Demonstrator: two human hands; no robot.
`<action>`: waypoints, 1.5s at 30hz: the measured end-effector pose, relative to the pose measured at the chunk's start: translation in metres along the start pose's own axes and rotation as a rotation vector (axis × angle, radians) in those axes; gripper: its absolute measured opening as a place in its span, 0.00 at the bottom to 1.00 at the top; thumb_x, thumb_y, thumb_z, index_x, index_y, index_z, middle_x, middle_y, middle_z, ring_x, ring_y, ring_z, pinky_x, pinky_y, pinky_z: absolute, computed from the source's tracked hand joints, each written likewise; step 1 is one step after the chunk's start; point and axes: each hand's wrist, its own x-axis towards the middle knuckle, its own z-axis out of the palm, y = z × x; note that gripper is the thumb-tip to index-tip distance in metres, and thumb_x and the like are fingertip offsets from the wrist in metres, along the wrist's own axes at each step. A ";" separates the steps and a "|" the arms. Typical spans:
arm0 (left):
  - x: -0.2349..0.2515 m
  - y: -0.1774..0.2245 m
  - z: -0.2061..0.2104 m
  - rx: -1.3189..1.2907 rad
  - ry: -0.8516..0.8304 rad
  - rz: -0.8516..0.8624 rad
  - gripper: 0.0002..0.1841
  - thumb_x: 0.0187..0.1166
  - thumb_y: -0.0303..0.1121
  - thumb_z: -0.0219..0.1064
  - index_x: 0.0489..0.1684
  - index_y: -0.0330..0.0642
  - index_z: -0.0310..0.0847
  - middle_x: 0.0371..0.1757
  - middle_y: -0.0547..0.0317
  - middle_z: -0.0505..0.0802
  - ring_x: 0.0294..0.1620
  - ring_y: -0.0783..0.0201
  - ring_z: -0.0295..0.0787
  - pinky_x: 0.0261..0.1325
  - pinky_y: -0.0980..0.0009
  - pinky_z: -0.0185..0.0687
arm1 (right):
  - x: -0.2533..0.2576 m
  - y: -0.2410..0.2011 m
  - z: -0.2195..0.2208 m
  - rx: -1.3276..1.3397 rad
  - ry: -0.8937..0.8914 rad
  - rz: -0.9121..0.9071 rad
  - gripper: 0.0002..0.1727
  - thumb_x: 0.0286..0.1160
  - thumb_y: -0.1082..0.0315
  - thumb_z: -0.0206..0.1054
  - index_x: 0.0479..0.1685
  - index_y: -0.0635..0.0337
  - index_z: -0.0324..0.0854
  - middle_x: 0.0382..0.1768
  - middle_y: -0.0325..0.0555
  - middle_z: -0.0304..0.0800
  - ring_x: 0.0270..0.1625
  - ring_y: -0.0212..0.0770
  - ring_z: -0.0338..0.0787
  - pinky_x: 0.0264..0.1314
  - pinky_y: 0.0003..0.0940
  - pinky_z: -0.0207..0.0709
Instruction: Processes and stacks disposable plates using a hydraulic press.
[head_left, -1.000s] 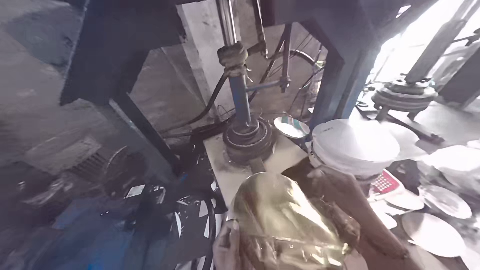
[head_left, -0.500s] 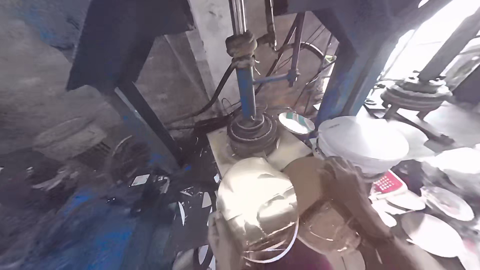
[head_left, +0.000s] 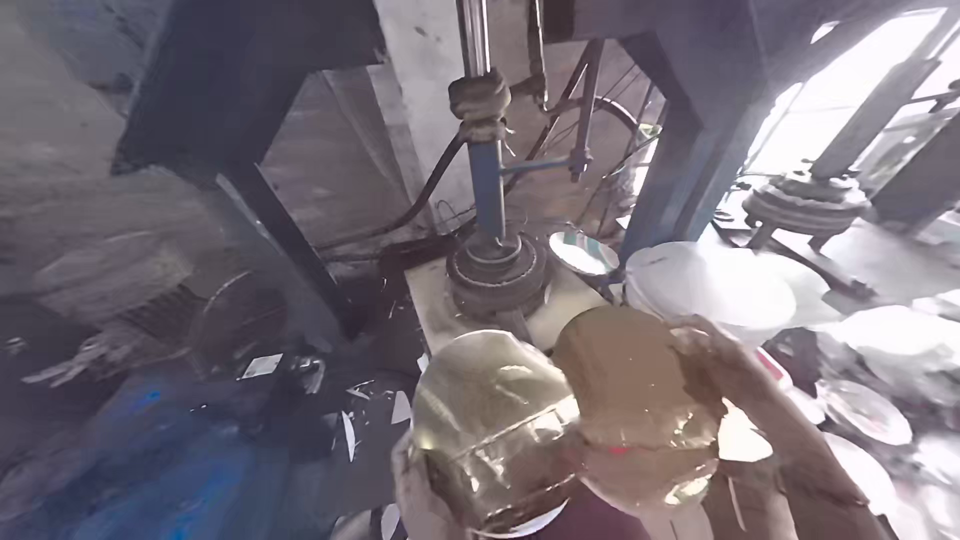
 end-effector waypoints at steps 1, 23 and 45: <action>0.004 -0.005 -0.010 -0.002 -0.055 0.034 0.19 0.87 0.25 0.37 0.71 0.32 0.64 0.54 0.69 0.86 0.48 0.86 0.85 0.52 0.84 0.84 | -0.005 -0.001 -0.003 0.051 -0.028 0.022 0.19 0.83 0.70 0.57 0.70 0.66 0.73 0.38 0.39 0.84 0.33 0.25 0.83 0.38 0.26 0.81; 0.015 0.021 -0.023 -0.345 -0.070 -0.318 0.19 0.91 0.30 0.41 0.77 0.45 0.65 0.41 0.75 0.92 0.36 0.85 0.90 0.37 0.87 0.86 | -0.106 0.008 -0.113 -0.113 -0.290 -0.117 0.08 0.66 0.84 0.64 0.39 0.76 0.87 0.39 0.44 0.95 0.45 0.24 0.91 0.60 0.21 0.82; -0.013 -0.016 -0.010 -0.547 -0.446 -0.458 0.16 0.77 0.44 0.72 0.61 0.59 0.85 0.51 0.70 0.96 0.53 0.74 0.93 0.55 0.70 0.90 | -0.082 -0.005 0.029 -0.608 0.091 0.080 0.29 0.68 0.55 0.78 0.66 0.63 0.85 0.63 0.69 0.85 0.69 0.76 0.80 0.62 0.73 0.74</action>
